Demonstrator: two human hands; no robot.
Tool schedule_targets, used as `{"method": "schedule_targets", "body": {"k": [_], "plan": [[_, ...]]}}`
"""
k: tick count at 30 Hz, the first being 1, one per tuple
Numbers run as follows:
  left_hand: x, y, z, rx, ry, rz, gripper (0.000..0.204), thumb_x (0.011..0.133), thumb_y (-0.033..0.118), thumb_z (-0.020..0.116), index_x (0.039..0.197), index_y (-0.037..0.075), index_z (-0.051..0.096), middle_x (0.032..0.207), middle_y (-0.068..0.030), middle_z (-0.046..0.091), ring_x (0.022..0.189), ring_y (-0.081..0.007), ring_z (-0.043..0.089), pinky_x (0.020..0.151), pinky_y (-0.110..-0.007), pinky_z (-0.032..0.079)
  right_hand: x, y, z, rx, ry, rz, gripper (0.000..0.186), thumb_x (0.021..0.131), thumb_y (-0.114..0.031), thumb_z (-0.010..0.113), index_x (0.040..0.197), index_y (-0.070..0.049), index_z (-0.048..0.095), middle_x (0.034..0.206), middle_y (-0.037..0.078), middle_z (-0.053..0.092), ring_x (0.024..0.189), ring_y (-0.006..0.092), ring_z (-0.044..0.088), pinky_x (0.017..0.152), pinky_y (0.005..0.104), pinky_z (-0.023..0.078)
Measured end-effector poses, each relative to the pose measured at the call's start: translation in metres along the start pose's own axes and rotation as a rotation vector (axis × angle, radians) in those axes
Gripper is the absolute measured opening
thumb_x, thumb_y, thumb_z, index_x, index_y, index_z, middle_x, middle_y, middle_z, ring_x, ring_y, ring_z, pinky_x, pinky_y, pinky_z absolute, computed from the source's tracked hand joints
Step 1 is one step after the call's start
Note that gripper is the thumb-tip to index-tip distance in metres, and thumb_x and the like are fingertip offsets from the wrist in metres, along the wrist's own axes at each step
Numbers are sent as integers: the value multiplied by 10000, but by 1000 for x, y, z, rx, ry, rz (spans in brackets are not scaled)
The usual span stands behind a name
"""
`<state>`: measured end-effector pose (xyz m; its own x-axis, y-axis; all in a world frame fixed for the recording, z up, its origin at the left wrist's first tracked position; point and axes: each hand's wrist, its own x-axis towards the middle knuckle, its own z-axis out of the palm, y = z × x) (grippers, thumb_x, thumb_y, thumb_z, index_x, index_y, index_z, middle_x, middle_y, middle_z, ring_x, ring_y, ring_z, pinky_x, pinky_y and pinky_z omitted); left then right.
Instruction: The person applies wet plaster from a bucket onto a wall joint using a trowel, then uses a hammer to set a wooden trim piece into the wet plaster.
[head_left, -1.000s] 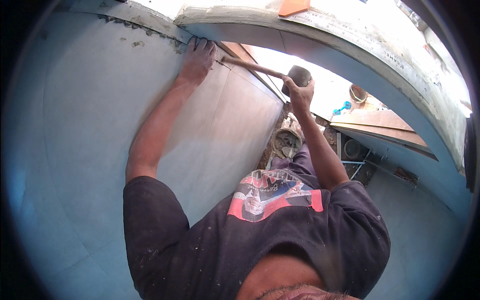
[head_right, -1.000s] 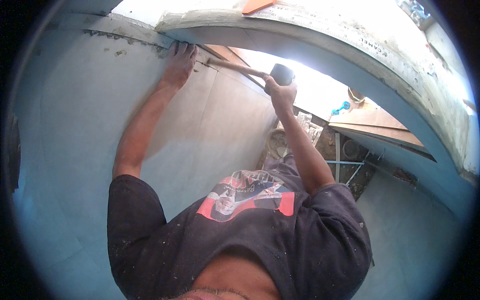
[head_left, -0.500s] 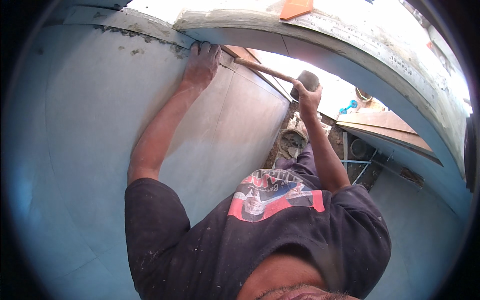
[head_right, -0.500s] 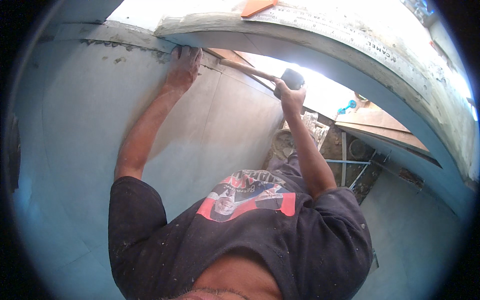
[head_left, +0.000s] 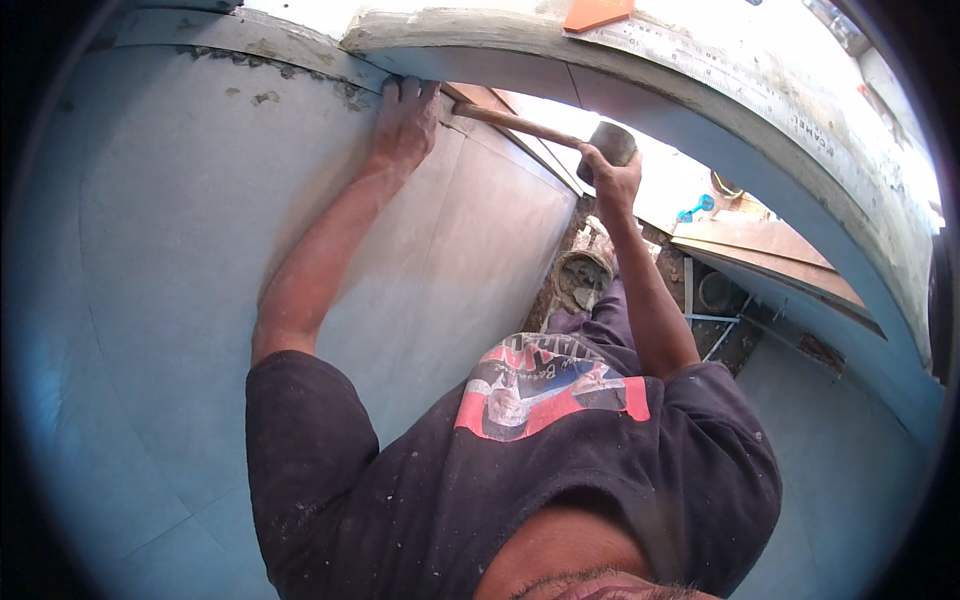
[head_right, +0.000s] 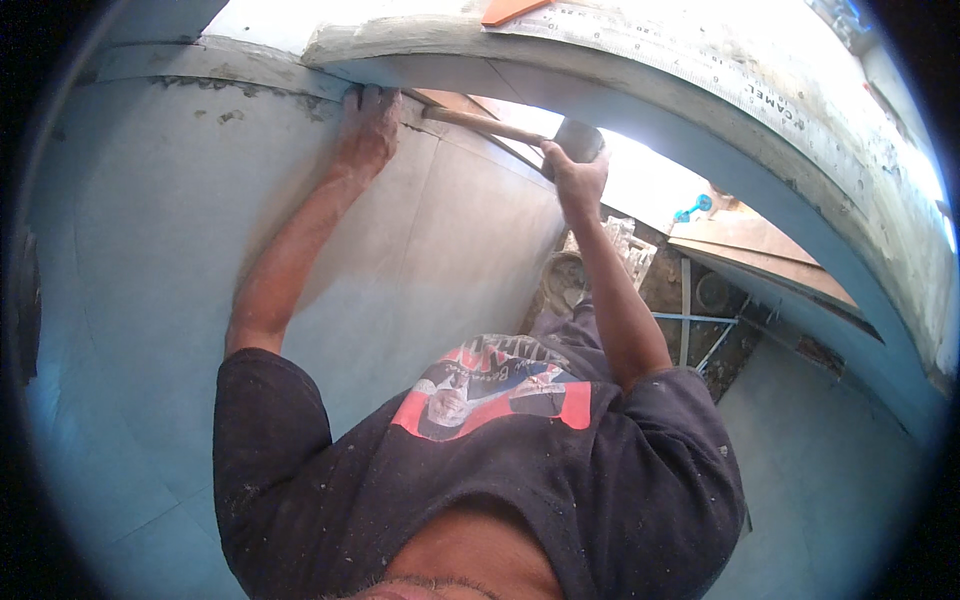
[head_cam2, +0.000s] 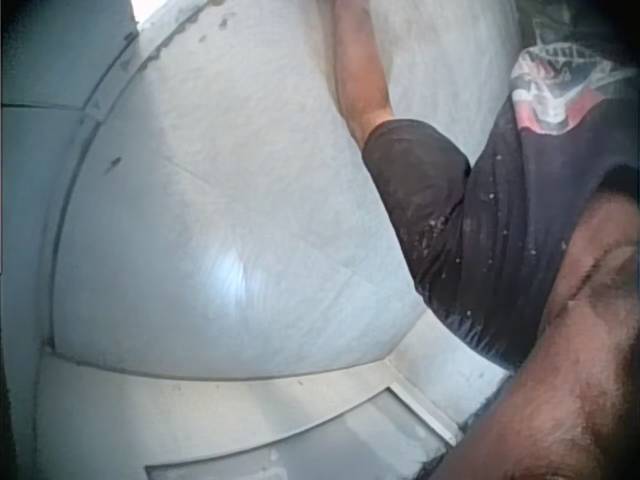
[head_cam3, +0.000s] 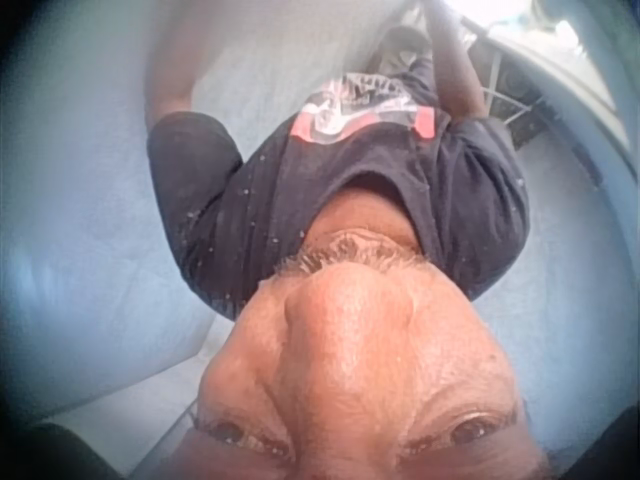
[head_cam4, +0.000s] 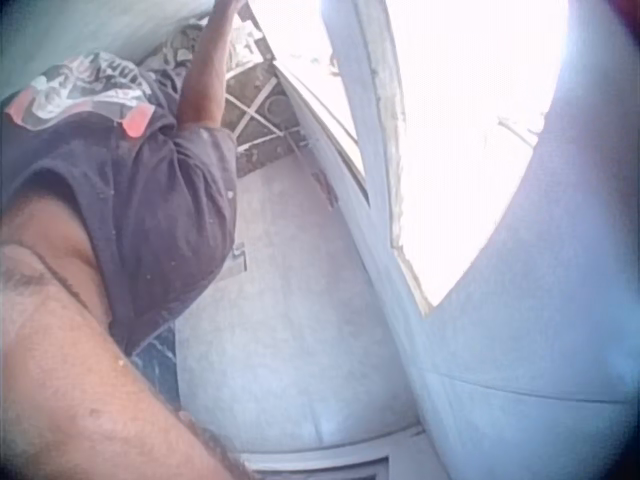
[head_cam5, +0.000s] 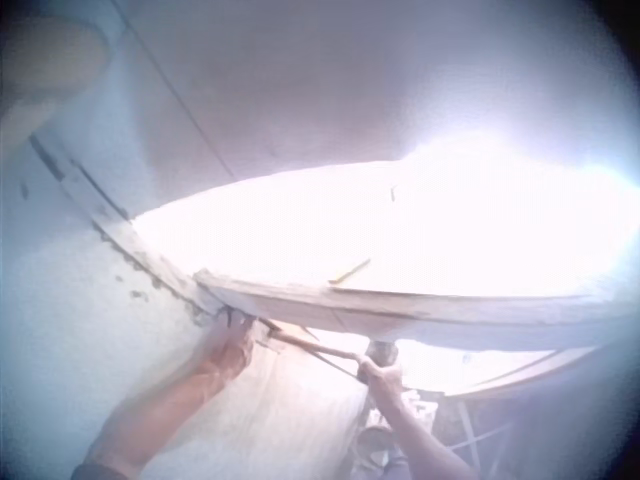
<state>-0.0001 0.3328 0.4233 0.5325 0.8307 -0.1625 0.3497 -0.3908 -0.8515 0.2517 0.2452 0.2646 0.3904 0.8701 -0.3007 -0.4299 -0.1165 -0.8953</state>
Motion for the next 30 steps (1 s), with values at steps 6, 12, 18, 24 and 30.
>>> {"method": "schedule_targets", "body": {"k": [6,12,18,24,30], "plan": [[1,5,2,37,28,-39,478,911,265,512,1345,66,546,1201,-31,500,1059,-236,441,935,-429,363,1,-3,-9,-47,8,-1,739,744,-157,825,1297,80,396,1104,159,593,939,215,633,804,327,546],[3,7,6,-9,56,-73,452,907,251,521,1331,99,550,1174,-38,494,1043,-226,443,934,-425,367,6,3,-15,-82,7,-9,616,760,-191,822,1221,28,478,1065,122,602,913,183,633,761,291,550],[2,9,3,-14,36,-88,459,902,253,526,1338,111,543,1174,-49,493,1058,-227,441,928,-421,372,-4,-8,-10,7,-43,62,689,750,-151,822,1270,68,426,1051,154,623,861,189,646,698,299,552],[2,9,5,-48,31,-98,470,891,259,540,1335,107,542,1191,-54,494,1065,-226,443,927,-422,377,0,-9,-9,-37,-82,24,567,774,-117,801,1209,53,480,1011,127,632,837,162,640,699,289,540],[2,8,3,-59,-14,-101,473,906,270,530,1345,94,532,1237,-59,495,1094,-235,443,933,-414,380,1,-10,-9,-2,-50,38,621,770,-172,811,1233,44,456,1044,124,609,900,185,627,791,309,539]]}}
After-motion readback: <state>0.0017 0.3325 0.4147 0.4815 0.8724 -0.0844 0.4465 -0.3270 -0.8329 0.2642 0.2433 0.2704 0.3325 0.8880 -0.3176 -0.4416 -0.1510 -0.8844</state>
